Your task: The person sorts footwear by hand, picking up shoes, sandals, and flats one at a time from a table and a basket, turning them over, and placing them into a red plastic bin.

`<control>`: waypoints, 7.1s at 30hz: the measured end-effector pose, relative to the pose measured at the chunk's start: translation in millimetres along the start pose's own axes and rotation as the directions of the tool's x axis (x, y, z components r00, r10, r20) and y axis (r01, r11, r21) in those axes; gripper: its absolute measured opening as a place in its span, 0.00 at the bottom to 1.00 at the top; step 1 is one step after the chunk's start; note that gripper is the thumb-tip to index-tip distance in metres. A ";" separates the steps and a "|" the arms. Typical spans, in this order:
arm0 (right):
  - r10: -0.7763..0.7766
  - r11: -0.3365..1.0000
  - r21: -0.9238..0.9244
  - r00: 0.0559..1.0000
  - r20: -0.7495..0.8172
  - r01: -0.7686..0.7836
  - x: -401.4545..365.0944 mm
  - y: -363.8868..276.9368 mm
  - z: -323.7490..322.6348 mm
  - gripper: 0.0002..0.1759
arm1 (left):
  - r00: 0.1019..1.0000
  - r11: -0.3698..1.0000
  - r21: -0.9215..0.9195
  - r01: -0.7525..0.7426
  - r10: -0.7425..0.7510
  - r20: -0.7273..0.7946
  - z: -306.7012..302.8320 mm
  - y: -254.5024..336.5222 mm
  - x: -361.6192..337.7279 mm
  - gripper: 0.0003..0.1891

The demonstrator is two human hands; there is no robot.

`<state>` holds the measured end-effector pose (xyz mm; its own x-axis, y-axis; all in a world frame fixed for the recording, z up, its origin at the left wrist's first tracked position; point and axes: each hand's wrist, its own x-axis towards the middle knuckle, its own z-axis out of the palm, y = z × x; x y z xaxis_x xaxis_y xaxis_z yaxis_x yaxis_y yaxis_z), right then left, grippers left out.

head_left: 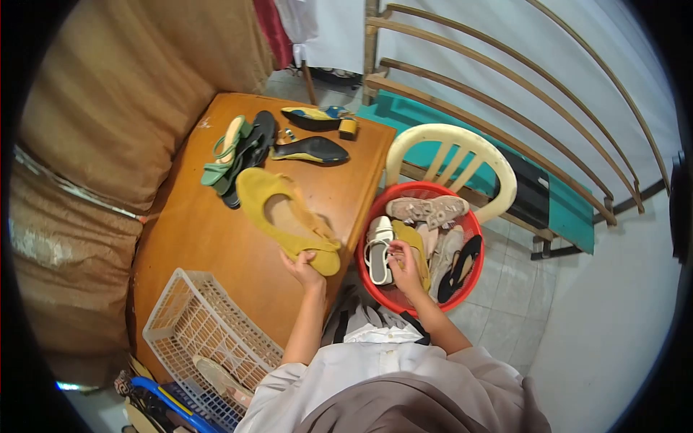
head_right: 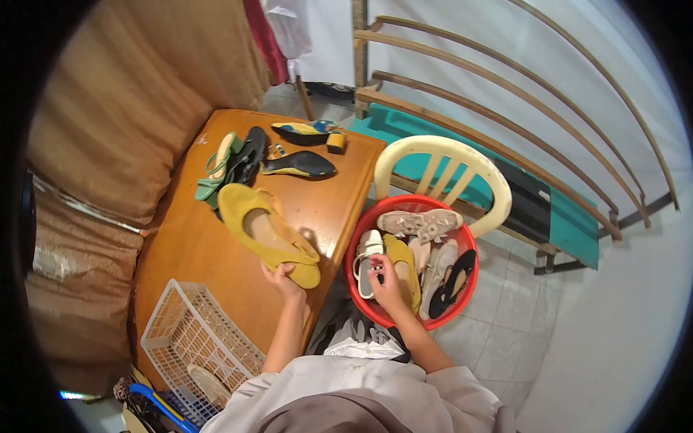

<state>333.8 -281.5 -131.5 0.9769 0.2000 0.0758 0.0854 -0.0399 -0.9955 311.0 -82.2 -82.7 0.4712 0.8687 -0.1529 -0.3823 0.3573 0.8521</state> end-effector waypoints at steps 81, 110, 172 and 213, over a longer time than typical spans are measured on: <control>0.063 0.726 -0.686 0.998 -0.003 -0.048 33.5 34.2 -21.8 0.29 | 0.985 0.880 0.463 0.109 -0.032 -0.171 -30.8 25.8 273.6 0.30; 0.040 0.766 -0.635 0.993 -0.109 -0.100 42.4 9.0 -28.9 0.25 | 0.833 0.810 0.197 0.552 -0.540 -0.115 -50.9 32.9 371.7 0.39; 0.276 0.464 0.758 0.888 0.367 -0.457 18.4 -48.7 -2.8 0.44 | 0.658 0.847 0.397 0.354 -0.527 0.538 -6.7 31.4 -73.4 0.32; 0.280 0.639 0.757 0.958 -0.068 -0.134 -3.5 -25.7 -98.3 0.46 | 0.700 0.938 0.217 0.270 -0.347 0.624 59.7 -33.4 -163.3 0.22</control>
<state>347.4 -377.4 -100.7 0.9726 0.1141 -0.2027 -0.2245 0.6892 -0.6889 294.3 -256.5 -56.3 0.9586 0.2702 -0.0898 -0.0584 0.4954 0.8667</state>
